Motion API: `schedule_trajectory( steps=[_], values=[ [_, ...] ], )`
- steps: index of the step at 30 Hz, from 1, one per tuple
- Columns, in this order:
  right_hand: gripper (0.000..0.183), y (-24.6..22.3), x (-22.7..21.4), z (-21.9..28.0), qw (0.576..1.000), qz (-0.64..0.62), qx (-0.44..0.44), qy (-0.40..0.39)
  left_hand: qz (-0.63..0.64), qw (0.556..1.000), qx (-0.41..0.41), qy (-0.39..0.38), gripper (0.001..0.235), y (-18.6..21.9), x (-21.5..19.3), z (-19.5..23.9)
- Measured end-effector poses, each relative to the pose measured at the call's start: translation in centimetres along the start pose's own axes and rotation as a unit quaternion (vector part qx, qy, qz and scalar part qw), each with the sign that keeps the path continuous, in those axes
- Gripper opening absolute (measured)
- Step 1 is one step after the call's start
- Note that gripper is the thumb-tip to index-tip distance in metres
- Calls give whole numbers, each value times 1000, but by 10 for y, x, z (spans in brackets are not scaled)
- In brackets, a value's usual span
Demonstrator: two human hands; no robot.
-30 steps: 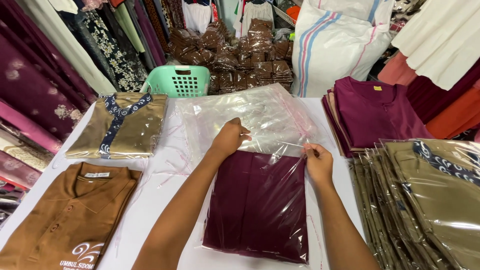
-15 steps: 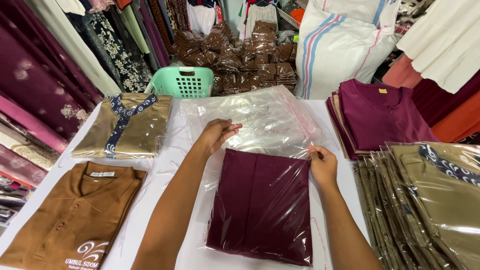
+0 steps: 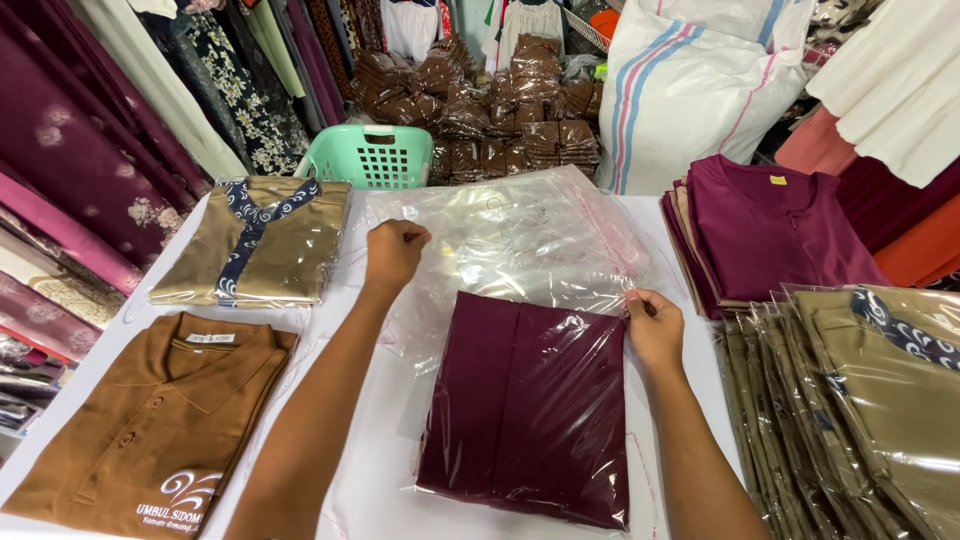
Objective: Packing folded shirts into individual plastic bags for storage or shipping.
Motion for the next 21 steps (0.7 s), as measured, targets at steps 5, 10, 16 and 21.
schedule_trajectory(
  steps=[5,10,16,21],
  values=[
    [22,27,-2,-16,987,-146,30,-56,-214,972,-67,-74,20,-22,-31,39],
    [34,22,-6,-12,990,-121,13,-72,-306,928,-60,-204,38,41,-79,99],
    [31,25,-8,-12,993,-96,18,-60,-407,902,-44,-139,28,31,-72,102],
    [18,15,-13,-8,999,-10,14,-27,-413,899,-102,-107,25,74,-78,103]
  ],
)
Point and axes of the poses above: each hand's wrist, its own z-axis away from the middle knuckle, its own x-axis out of the palm, y = z × x, the point moved 4 cm from there along -z, towards the middle knuckle, and after that the axes turned 13 degrees about -y, right-handed, at the moved point
